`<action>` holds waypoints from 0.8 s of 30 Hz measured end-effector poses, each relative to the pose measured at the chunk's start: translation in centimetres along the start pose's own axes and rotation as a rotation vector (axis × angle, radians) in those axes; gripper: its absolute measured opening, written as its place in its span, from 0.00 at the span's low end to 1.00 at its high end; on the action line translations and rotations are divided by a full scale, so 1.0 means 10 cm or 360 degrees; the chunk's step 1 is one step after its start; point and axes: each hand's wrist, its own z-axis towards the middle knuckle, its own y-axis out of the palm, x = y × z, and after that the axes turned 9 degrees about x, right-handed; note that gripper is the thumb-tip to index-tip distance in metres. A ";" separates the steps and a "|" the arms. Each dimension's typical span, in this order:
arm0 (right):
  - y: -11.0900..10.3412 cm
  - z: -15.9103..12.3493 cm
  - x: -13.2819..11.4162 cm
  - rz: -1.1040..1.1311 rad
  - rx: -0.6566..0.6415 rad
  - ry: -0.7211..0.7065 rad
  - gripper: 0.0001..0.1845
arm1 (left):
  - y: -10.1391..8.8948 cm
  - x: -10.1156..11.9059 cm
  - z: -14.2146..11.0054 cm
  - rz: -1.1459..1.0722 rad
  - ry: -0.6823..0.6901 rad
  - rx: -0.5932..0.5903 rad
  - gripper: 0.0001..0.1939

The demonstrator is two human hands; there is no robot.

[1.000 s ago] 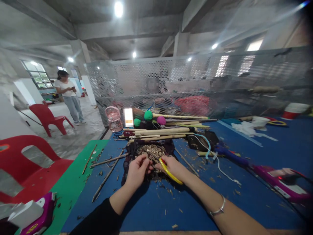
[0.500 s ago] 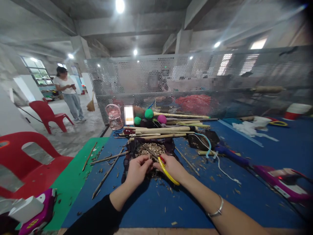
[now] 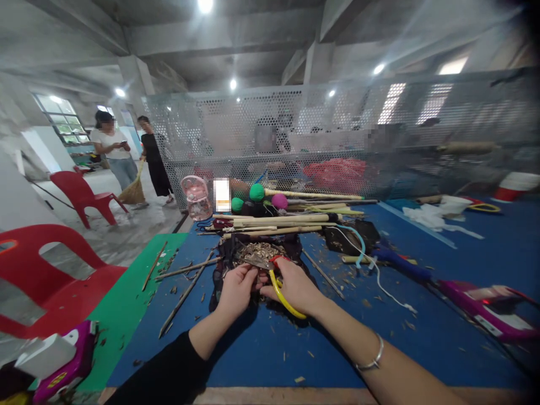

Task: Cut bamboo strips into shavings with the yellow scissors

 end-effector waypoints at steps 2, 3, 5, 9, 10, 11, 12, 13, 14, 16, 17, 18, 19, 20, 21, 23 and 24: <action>-0.01 0.00 -0.02 -0.0088 0.0067 -0.0052 0.28 | 0.00 -0.01 -0.01 0.0028 0.0059 -0.0036 0.15; -0.02 0.00 -0.03 -0.0130 0.0097 -0.0083 0.29 | 0.00 -0.02 -0.02 0.0051 0.0096 -0.0039 0.15; -0.02 0.00 -0.04 -0.0198 0.0149 -0.0127 0.29 | 0.00 -0.02 -0.03 0.0127 0.0164 -0.0016 0.14; 0.01 -0.02 -0.04 -0.0234 0.0063 -0.0030 0.26 | -0.02 -0.04 -0.02 0.0242 0.0208 0.0062 0.15; 0.02 -0.02 -0.04 -0.0242 0.0026 0.0013 0.25 | -0.02 -0.05 -0.02 0.0249 0.0205 0.0071 0.15; 0.03 -0.03 -0.03 -0.0255 -0.0002 0.0048 0.25 | -0.02 -0.05 -0.01 0.0252 0.0203 0.0080 0.15; 0.04 -0.03 -0.03 -0.0269 -0.0017 0.0070 0.25 | -0.03 -0.06 -0.01 0.0260 0.0208 0.0088 0.15; 0.05 -0.02 -0.02 -0.0278 -0.0029 0.0081 0.26 | -0.03 -0.06 -0.01 0.0273 0.0213 0.0098 0.15; 0.05 -0.02 -0.02 -0.0279 -0.0042 0.0087 0.26 | -0.03 -0.05 -0.01 0.0289 0.0220 0.0106 0.15; 0.05 0.00 -0.01 -0.0261 -0.0081 0.0099 0.26 | -0.03 -0.04 0.00 0.0319 0.0239 0.0111 0.16; 0.04 0.01 0.00 -0.0257 -0.0102 0.0109 0.26 | -0.03 -0.04 0.00 0.0328 0.0244 0.0106 0.16; 0.03 0.01 0.01 -0.0258 -0.0118 0.0120 0.26 | -0.03 -0.03 0.00 0.0332 0.0240 0.0099 0.16; 0.02 0.02 0.01 -0.0266 -0.0129 0.0126 0.26 | -0.03 -0.02 -0.01 0.0327 0.0229 0.0093 0.16; 0.01 0.03 0.02 -0.0279 -0.0130 0.0130 0.27 | -0.02 -0.01 -0.01 0.0314 0.0212 0.0084 0.16; 0.01 0.03 0.03 -0.0297 -0.0128 0.0133 0.27 | -0.02 0.00 -0.01 0.0294 0.0187 0.0066 0.16; 0.00 0.04 0.05 -0.0334 -0.0120 0.0141 0.28 | 0.00 0.01 -0.01 0.0255 0.0133 0.0013 0.15; -0.01 0.04 0.05 -0.0347 -0.0118 0.0149 0.28 | 0.00 0.02 0.00 0.0233 0.0101 0.0005 0.15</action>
